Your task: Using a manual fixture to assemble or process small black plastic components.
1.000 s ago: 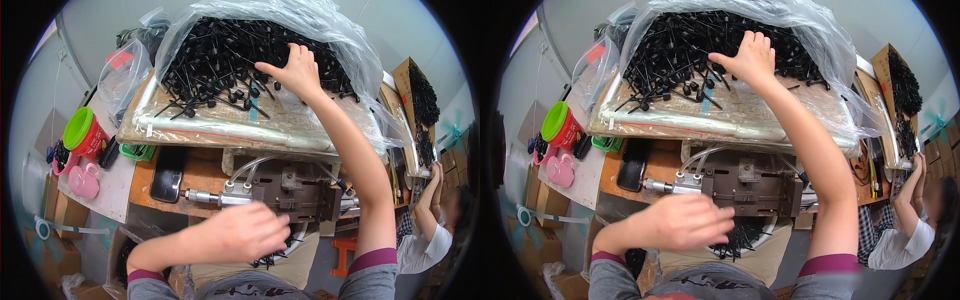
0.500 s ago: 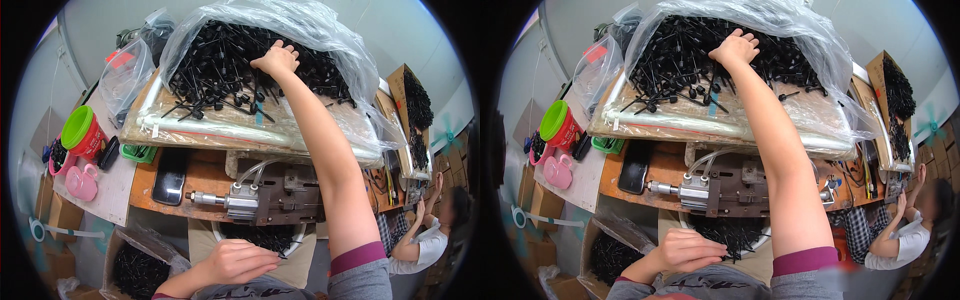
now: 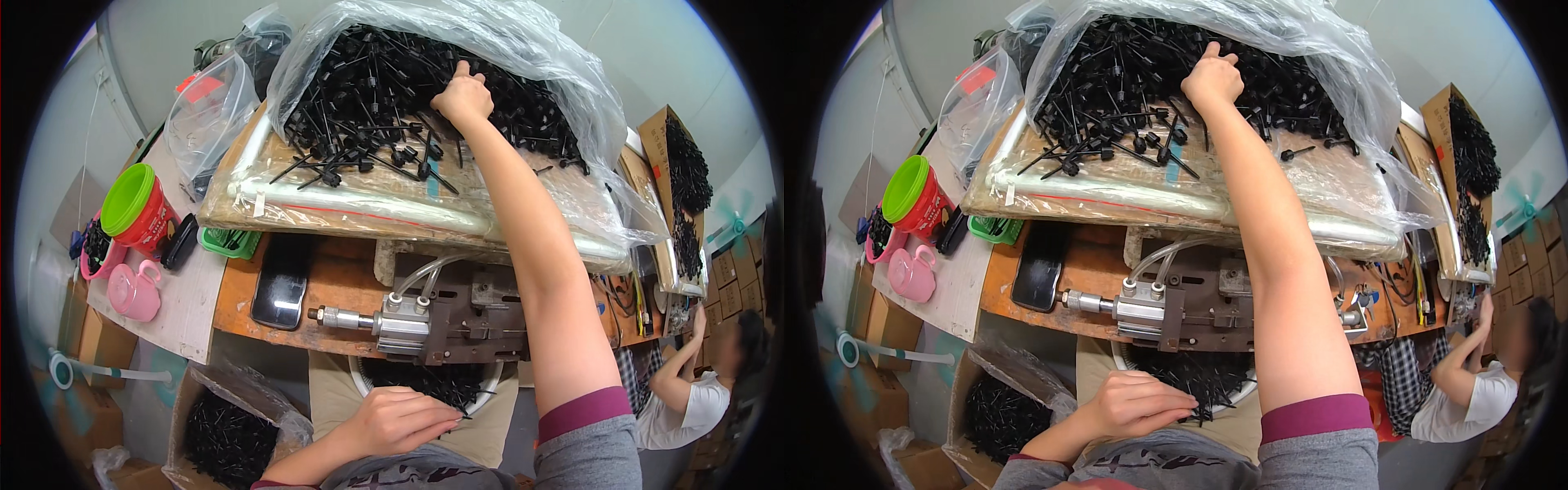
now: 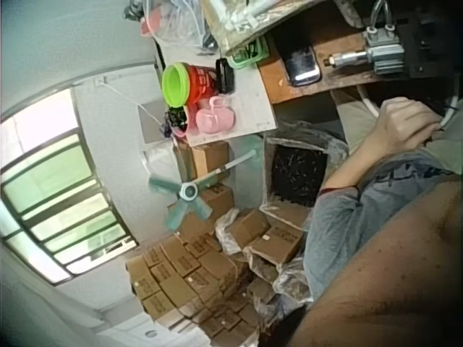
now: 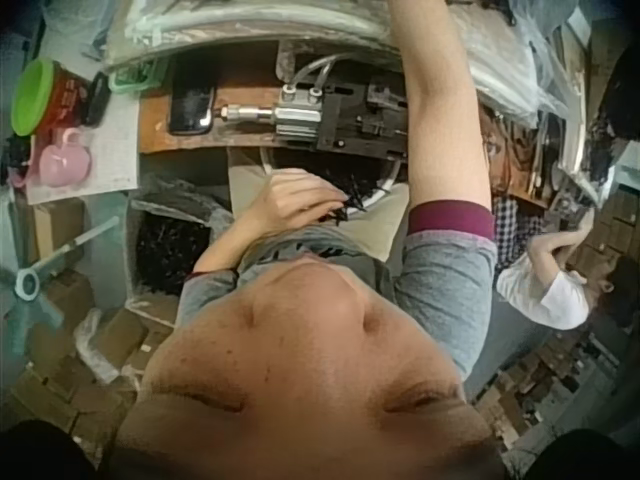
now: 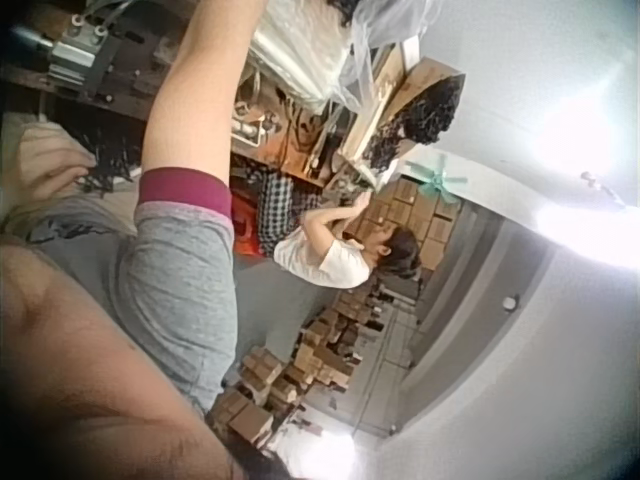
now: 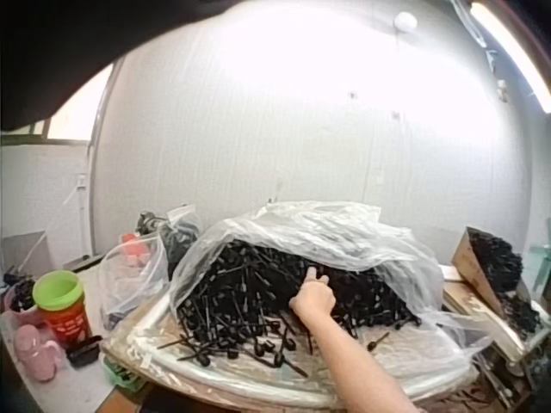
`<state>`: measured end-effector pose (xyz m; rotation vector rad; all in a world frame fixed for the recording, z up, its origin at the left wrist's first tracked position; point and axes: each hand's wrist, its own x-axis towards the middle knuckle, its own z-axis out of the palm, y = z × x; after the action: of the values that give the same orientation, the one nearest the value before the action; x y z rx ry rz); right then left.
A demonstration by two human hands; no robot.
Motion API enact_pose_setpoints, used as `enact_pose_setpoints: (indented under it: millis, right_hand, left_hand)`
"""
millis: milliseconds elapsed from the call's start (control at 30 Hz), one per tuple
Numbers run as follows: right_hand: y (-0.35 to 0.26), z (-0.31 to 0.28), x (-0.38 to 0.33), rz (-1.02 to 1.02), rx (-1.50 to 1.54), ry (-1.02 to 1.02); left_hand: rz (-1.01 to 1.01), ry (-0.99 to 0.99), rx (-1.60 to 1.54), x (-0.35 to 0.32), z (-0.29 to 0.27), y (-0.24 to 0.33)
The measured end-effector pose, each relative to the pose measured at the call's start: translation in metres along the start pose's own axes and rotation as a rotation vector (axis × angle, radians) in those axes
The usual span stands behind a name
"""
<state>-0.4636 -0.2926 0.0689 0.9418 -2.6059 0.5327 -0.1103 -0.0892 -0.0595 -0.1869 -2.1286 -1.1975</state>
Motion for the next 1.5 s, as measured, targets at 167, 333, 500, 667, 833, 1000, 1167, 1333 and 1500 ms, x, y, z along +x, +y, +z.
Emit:
enact_pose_setpoints:
  millis: [167, 333, 500, 667, 833, 1000, 1167, 1333, 1500]
  right_hand:
    - [0.018, -0.015, -0.018, -0.101, 0.070, 0.013]
    - [0.049, -0.037, -0.030, -0.288, 0.068, -0.028]
    - [0.086, -0.057, -0.044, -0.540, 0.031, -0.124]
    - [0.103, -0.078, -0.056, -0.617, -0.014, -0.268]
    - [0.121, -0.095, -0.062, -0.637, -0.002, -0.332]
    - [0.138, -0.104, -0.062, -0.672, 0.026, -0.405]
    - [0.136, -0.127, -0.069, -0.615, 0.059, -0.567]
    - [0.158, -0.134, -0.080, -0.684, 0.144, -0.420]
    - [0.172, -0.135, -0.097, -0.750, 0.157, -0.172]
  left_hand:
    - [-0.001, -0.018, 0.048, 0.002, 0.004, 0.005]
    - [-0.033, -0.017, 0.060, -0.011, 0.009, 0.005]
    - [-0.048, -0.029, 0.053, -0.015, 0.017, 0.010]
    - [0.006, -0.061, 0.078, -0.013, 0.026, 0.017]
    - [0.016, -0.077, 0.094, -0.014, 0.030, 0.025]
    - [-0.020, -0.084, 0.111, -0.024, 0.033, 0.025]
    - [-0.041, -0.108, 0.117, -0.025, 0.035, 0.025]
    - [-0.033, -0.119, 0.128, -0.017, 0.039, 0.023]
    - [-0.033, -0.103, 0.124, -0.011, 0.042, 0.022]
